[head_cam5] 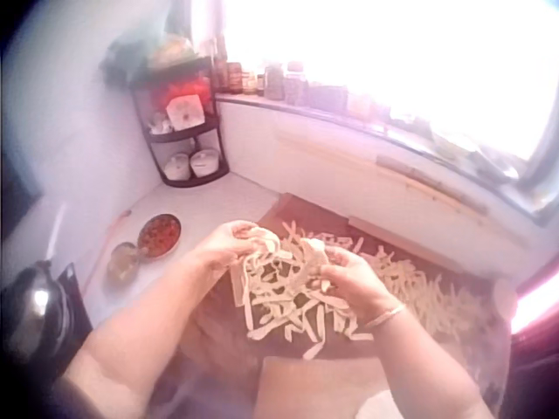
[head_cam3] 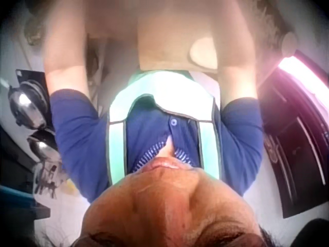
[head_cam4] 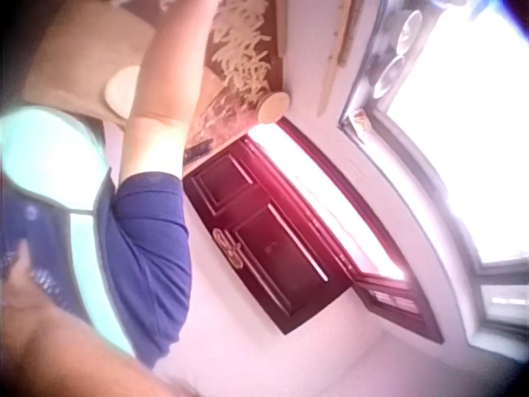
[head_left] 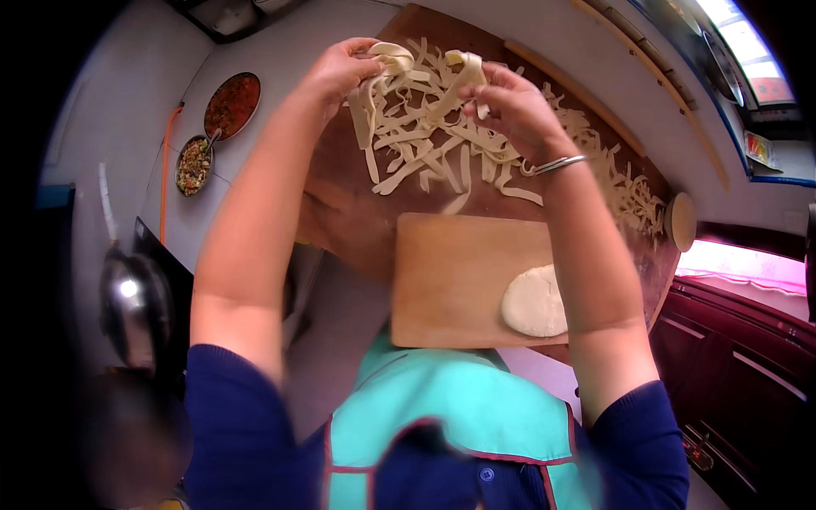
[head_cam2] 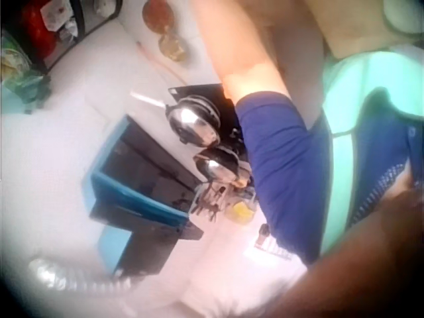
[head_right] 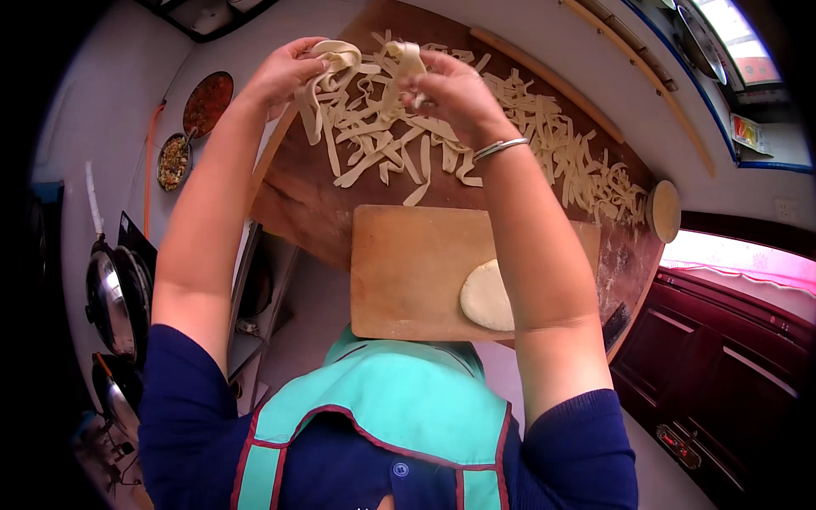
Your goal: The person cuts a folded sheet of dough into thin strips using a knife, then gathers the noodles by hand and moves them to a pile on a wooden workbench.
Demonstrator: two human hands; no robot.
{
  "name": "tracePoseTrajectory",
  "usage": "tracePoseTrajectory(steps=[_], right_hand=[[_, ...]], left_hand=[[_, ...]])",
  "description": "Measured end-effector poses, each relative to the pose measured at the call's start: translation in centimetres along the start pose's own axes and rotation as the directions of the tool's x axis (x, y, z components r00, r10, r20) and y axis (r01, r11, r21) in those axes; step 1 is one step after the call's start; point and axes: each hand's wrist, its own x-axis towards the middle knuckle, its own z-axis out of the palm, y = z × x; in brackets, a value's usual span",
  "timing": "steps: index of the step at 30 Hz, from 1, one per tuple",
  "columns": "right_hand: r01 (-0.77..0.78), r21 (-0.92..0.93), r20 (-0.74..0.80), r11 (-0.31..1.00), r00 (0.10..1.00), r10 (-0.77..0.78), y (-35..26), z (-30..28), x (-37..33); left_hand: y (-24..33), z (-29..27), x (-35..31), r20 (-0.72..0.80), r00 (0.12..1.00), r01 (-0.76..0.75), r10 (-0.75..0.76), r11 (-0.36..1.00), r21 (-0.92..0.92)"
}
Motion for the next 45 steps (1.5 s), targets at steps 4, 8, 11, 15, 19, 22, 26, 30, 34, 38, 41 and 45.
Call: tracePoseTrajectory(steps=[4,8,11,15,19,22,26,30,34,38,41,45], right_hand=[[-0.05,-0.132,-0.086,0.99,0.996,0.038,2.4,-0.3,-1.4],[-0.006,-0.168,-0.093,0.986,0.996,-0.01,2.4,-0.7,-2.1],[0.083,-0.061,-0.111,0.995,0.99,-0.09,2.3,-1.0,-2.6],[0.119,-0.441,-0.251,0.89,0.935,-0.249,4.1,-2.8,-1.5],[-0.078,-0.846,-0.209,0.528,0.959,-0.193,10.6,-5.3,-2.8],[-0.18,-0.912,-0.26,0.37,0.948,-0.181,14.9,-4.5,-3.4],[-0.133,-0.896,-0.259,0.424,0.931,-0.256,16.9,-3.5,-3.7],[0.032,-0.773,-0.354,0.634,0.808,-0.471,13.5,-3.5,-5.6],[-0.042,-0.773,-0.474,0.633,0.7,-0.533,11.7,-7.7,-14.6],[-0.339,-0.753,-0.651,0.564,0.511,-0.561,14.8,-14.5,-29.2],[-0.664,-0.59,-0.806,0.459,0.45,-0.385,20.2,-17.2,-40.4],[-0.842,-0.37,-0.927,0.392,0.36,-0.102,25.9,-14.8,-49.1]], left_hand=[[0.4,1.6,0.0,0.018,1.0,0.017,-0.018,0.999,0.044],[0.0,2.4,1.7,0.016,0.999,0.045,-0.047,0.993,0.106],[-0.1,2.5,2.0,0.049,0.998,0.021,-0.026,0.996,0.092],[-2.5,1.8,3.0,-0.085,0.99,-0.082,0.111,0.955,0.283],[-6.3,3.4,2.0,-0.072,0.986,-0.11,0.149,0.916,0.386],[-10.9,6.4,-0.6,-0.004,0.984,-0.163,0.175,0.92,0.358],[-13.7,10.8,-5.6,0.131,0.987,0.06,-0.091,0.973,0.222],[-15.0,12.5,-9.3,0.091,0.992,-0.117,0.092,0.938,0.327],[-18.4,11.7,-11.7,0.083,0.994,-0.082,0.064,0.968,0.236],[-20.1,11.6,-13.5,-0.033,0.999,0.005,-0.006,0.999,-0.042],[-21.3,12.1,-13.5,-0.088,0.995,0.04,-0.044,0.998,-0.047],[-21.2,15.2,-14.7,-0.091,0.995,0.032,-0.037,0.998,-0.058]])
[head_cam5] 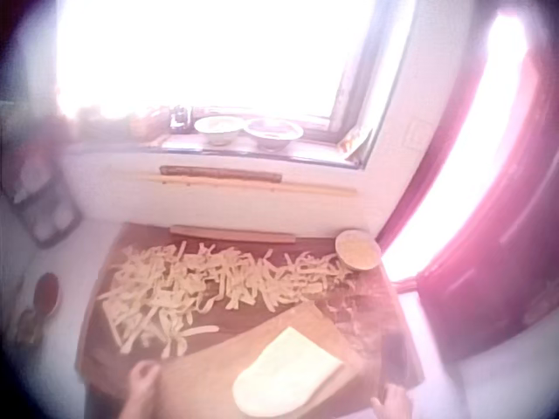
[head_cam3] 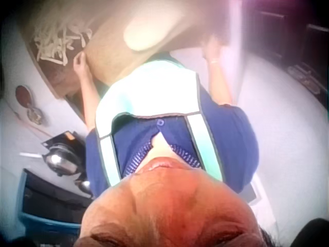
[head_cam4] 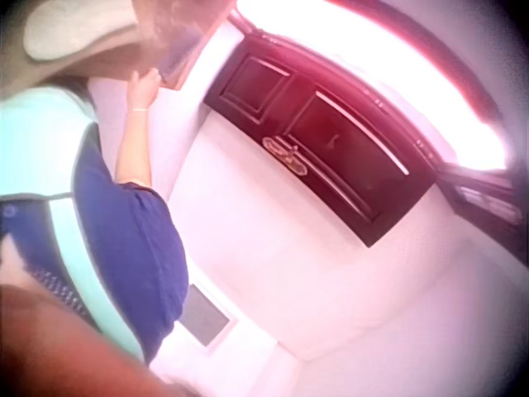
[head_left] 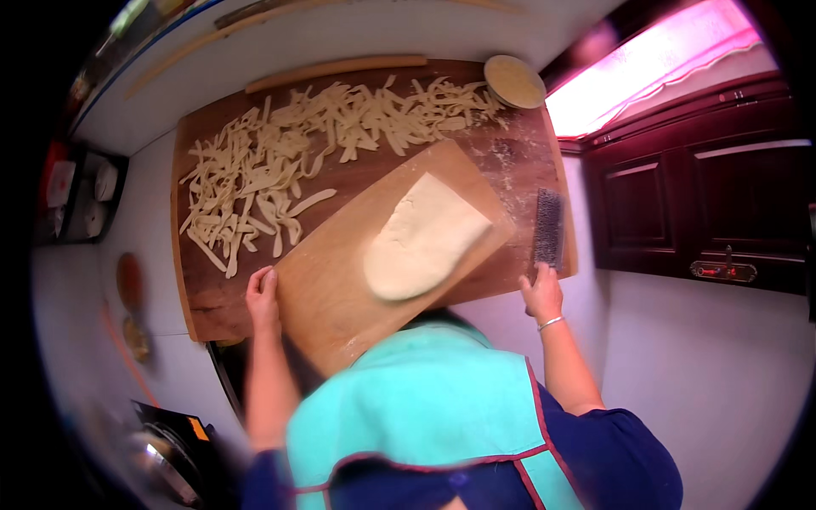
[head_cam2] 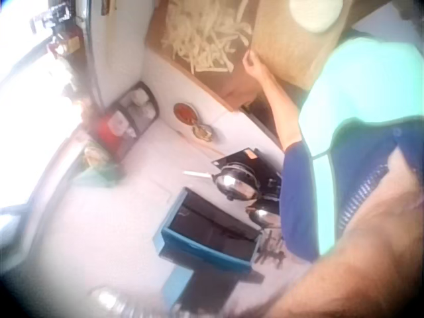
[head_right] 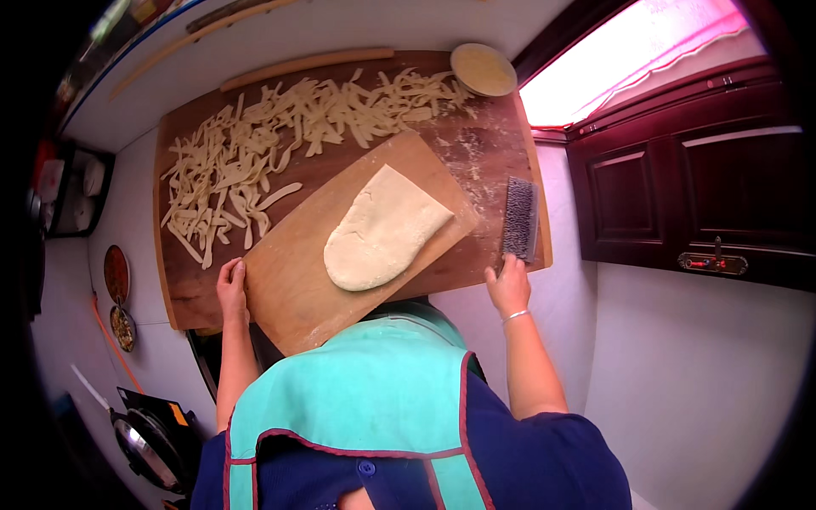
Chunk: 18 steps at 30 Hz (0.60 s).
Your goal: The person cuts a folded sheet of dough into thin strips using a knife, then gathers the noodles by hand and moves them to a pile on a wooden workbench.
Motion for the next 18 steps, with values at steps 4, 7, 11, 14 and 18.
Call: tracePoseTrajectory(steps=[4,7,11,14,18], right_hand=[[-0.095,0.039,0.055,0.995,0.994,0.093,2.2,0.3,0.0],[-0.114,0.257,0.005,0.96,0.993,0.117,4.6,2.1,1.1],[-0.061,0.504,-0.063,0.862,0.992,0.107,7.2,-2.8,3.9],[-0.094,0.469,0.015,0.878,0.995,0.098,4.1,-12.0,6.3],[0.587,0.256,-0.468,0.768,0.771,-0.433,-0.4,-14.1,11.8]], left_hand=[[0.9,3.8,-0.2,0.009,1.0,0.019,-0.019,1.0,-0.005],[0.3,4.8,0.1,-0.012,0.999,-0.049,0.049,0.997,0.065],[1.6,6.3,-0.5,-0.139,0.912,-0.303,0.387,0.861,0.407],[8.0,16.4,-4.6,0.157,0.71,-0.641,0.687,0.537,0.549],[11.8,28.1,-8.6,0.629,0.428,-0.902,0.649,0.271,0.335]])
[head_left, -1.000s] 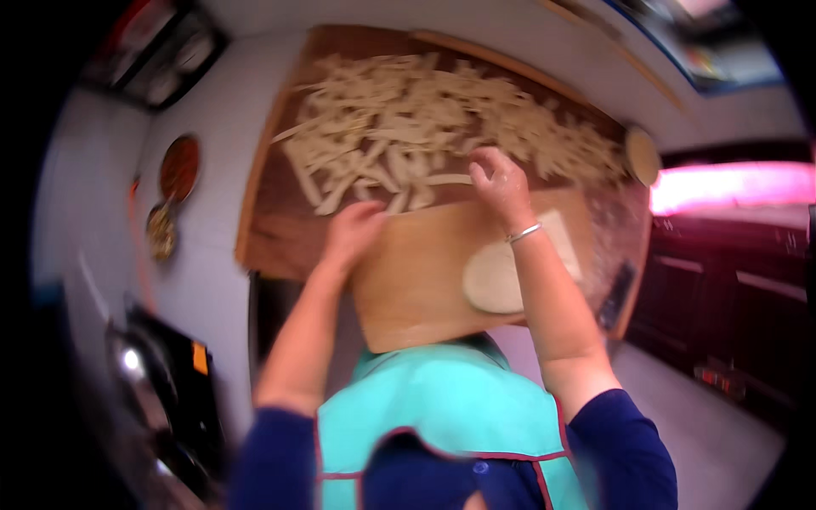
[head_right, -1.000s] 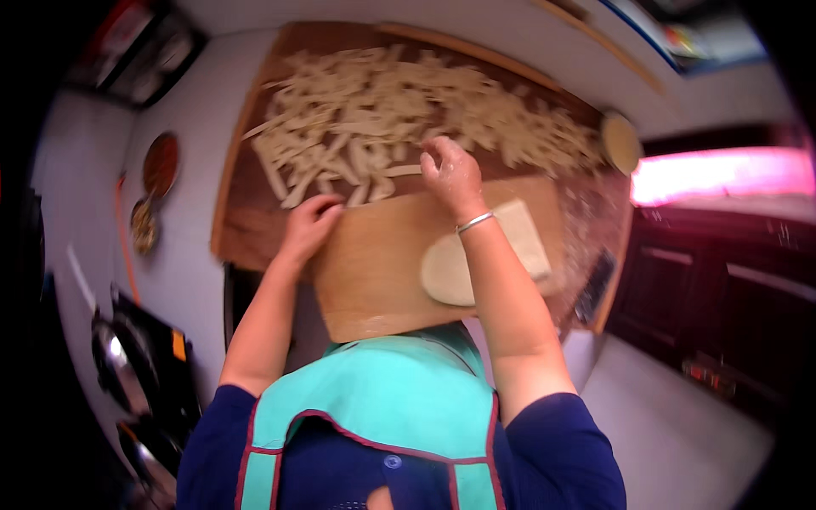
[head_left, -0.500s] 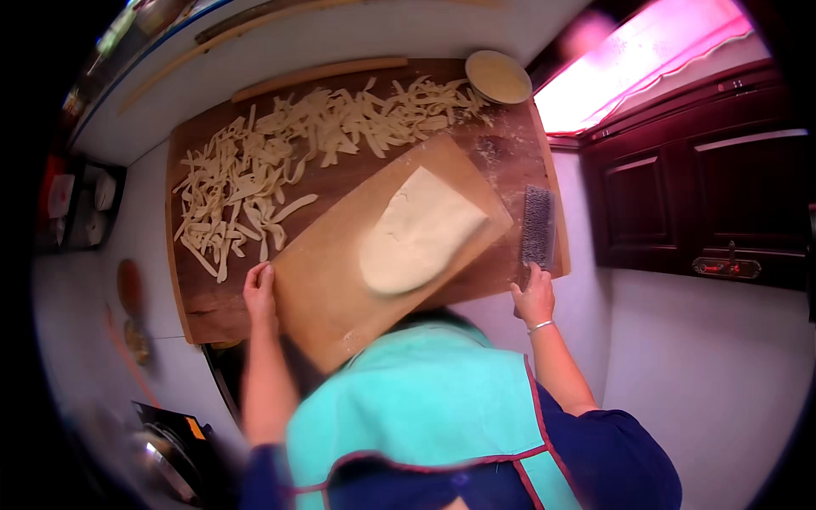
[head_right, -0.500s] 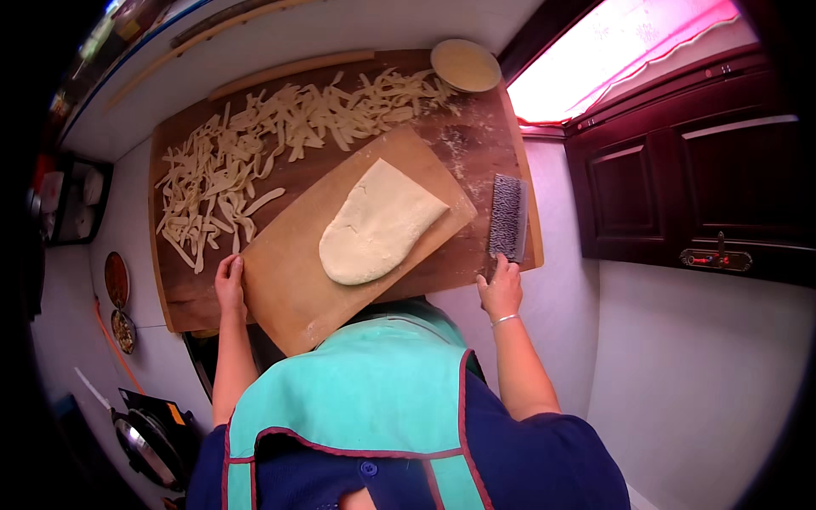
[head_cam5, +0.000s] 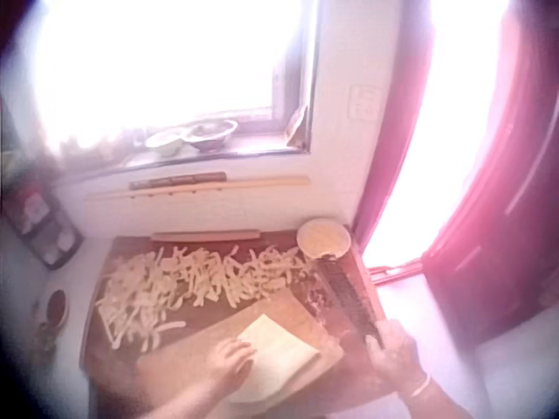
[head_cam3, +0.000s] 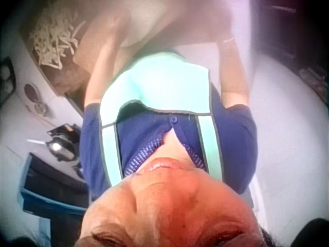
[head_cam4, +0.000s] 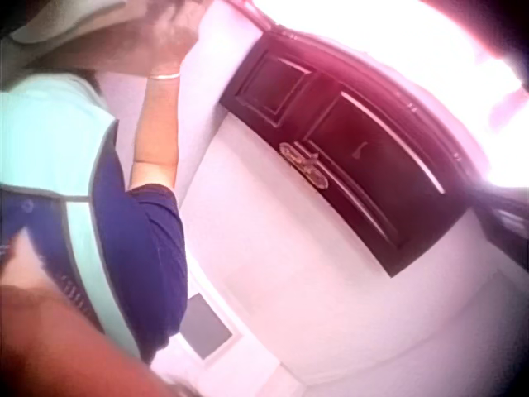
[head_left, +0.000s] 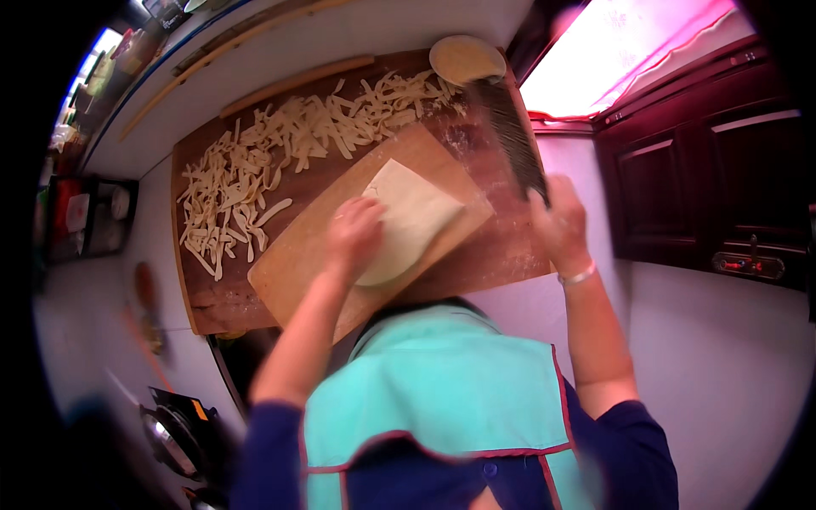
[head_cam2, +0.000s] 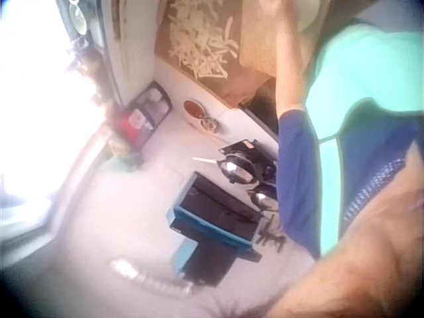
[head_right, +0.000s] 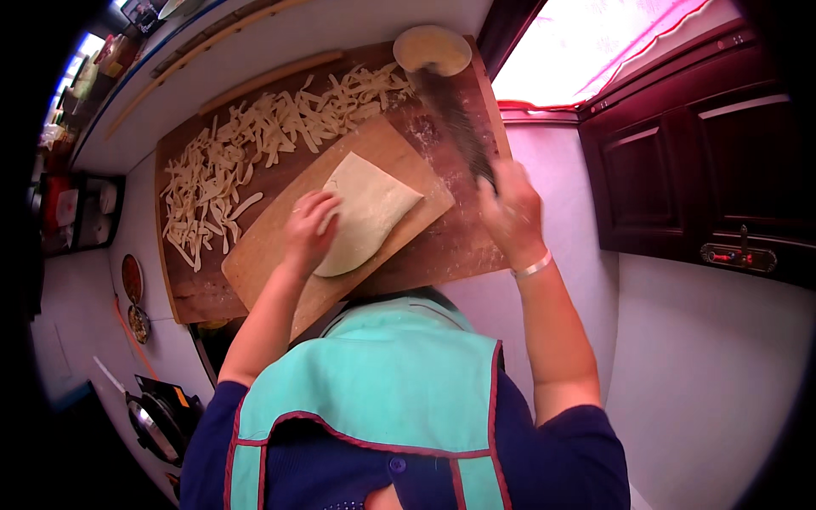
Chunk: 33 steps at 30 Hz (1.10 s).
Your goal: The person cuts a folded sheet of dough into thin strips using a knife, then gathers the noodles by hand and moves them to a pile on a wooden workbench.
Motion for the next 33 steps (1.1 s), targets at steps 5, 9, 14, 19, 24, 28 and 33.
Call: tracePoseTrajectory(steps=[5,9,14,19,24,28,33], right_hand=[[0.016,0.017,0.355,1.0,0.935,-0.021,-3.6,5.7,1.6],[0.017,-0.046,0.474,0.999,0.88,0.007,-5.8,6.1,0.9],[0.089,-0.049,0.455,0.995,0.889,-0.057,-5.3,6.4,-0.5],[0.124,-0.054,0.464,0.991,0.882,-0.085,-4.9,5.9,-0.8],[0.133,-0.08,0.471,0.988,0.878,-0.08,-4.9,5.8,-0.7],[0.127,-0.097,0.542,0.987,0.839,-0.054,-5.0,5.9,-0.1],[0.06,-0.084,0.601,0.995,0.799,0.002,-5.1,6.9,0.6]], left_hand=[[0.7,5.2,3.8,0.067,0.976,-0.204,0.205,0.979,-0.021],[-0.1,6.3,4.0,0.068,0.969,-0.235,0.239,0.97,-0.06],[-0.1,6.3,4.0,0.069,0.97,-0.232,0.235,0.971,-0.052],[-0.3,6.5,4.0,0.042,0.974,-0.219,0.221,0.975,-0.044],[-0.5,6.7,4.2,0.019,0.975,-0.219,0.22,0.974,-0.057],[-0.7,6.9,4.1,0.019,0.975,-0.22,0.222,0.974,-0.06],[-0.3,6.5,4.3,0.024,0.972,-0.234,0.236,0.97,-0.072]])
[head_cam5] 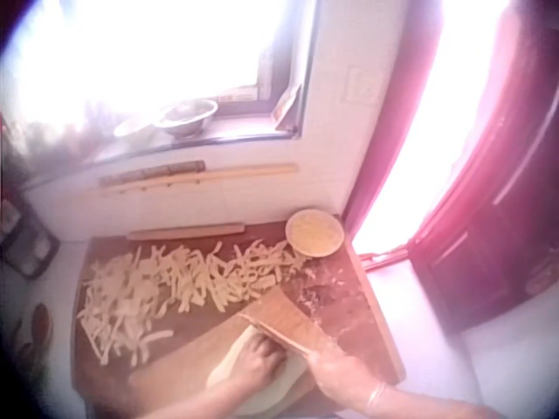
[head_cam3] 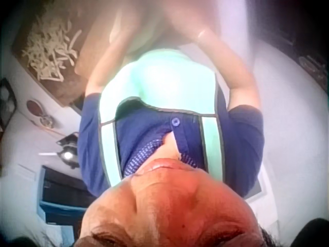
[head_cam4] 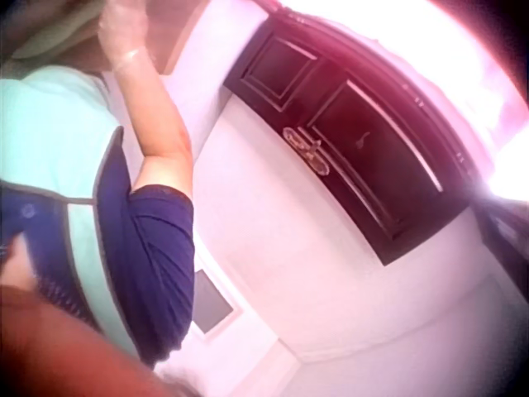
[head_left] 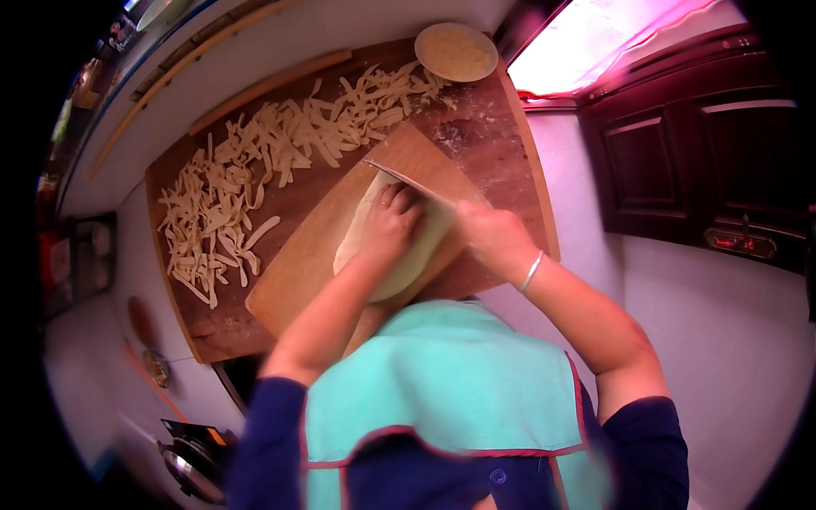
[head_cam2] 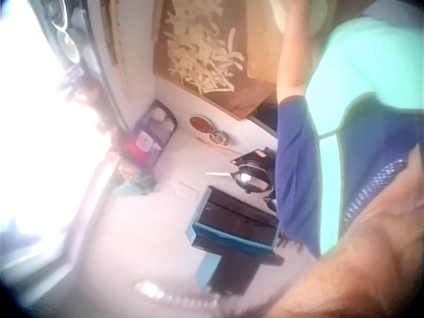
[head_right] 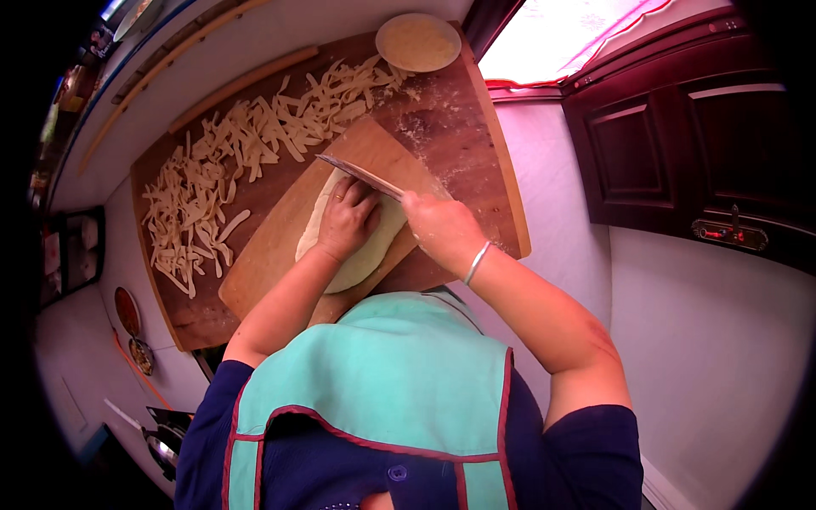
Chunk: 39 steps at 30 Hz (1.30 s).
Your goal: The person cuts a folded sheet of dough into thin strips using a knife, then gathers the noodles by hand and moves them to a pile on a wooden workbench.
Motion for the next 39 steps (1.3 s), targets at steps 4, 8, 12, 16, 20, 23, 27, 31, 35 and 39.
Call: tracePoseTrajectory(steps=[4,8,12,16,20,23,27,31,35,39], right_hand=[[-0.043,-0.034,0.036,0.999,0.998,0.044,0.9,1.8,1.2],[-0.003,0.036,-0.171,0.999,0.985,0.009,2.1,3.1,0.3],[0.008,-0.025,-0.101,1.0,0.995,-0.011,0.1,0.0,-0.2],[0.003,-0.035,0.011,0.999,1.0,-0.003,-0.4,-1.1,-0.4],[-0.033,-0.013,0.044,0.999,0.998,0.033,-0.1,0.4,0.6],[-0.077,0.026,-0.003,0.997,0.997,0.077,0.9,2.2,1.2],[-0.102,0.069,-0.075,0.992,0.991,0.107,1.1,1.5,0.4],[-0.024,0.006,-0.036,1.0,0.999,0.024,-0.7,-1.1,-0.2],[-0.042,-0.018,0.077,0.999,0.996,0.043,-0.7,-1.0,0.4],[-0.073,-0.029,0.05,0.997,0.996,0.074,0.7,2.3,1.6]], left_hand=[[0.2,-0.2,0.3,0.032,0.999,0.022,-0.022,1.0,0.0],[-0.1,0.1,0.1,0.003,1.0,0.013,-0.013,1.0,-0.018],[-0.2,0.5,-0.4,0.012,0.999,0.044,-0.044,0.999,0.006],[-0.3,0.6,-0.6,0.009,0.999,0.037,-0.037,0.999,0.03],[-0.1,0.6,-0.6,0.025,0.999,0.026,-0.026,0.999,0.029],[0.1,0.4,-0.3,0.037,0.999,0.031,-0.032,0.999,0.017],[0.1,0.2,-0.2,0.024,0.999,0.036,-0.035,0.999,-0.008],[0.0,0.4,-0.5,-0.001,0.999,0.053,-0.053,0.998,0.024],[-0.2,0.5,-0.6,0.003,0.999,0.045,-0.046,0.999,0.022],[-0.2,0.6,-0.4,0.011,1.0,0.02,-0.02,1.0,0.009]])
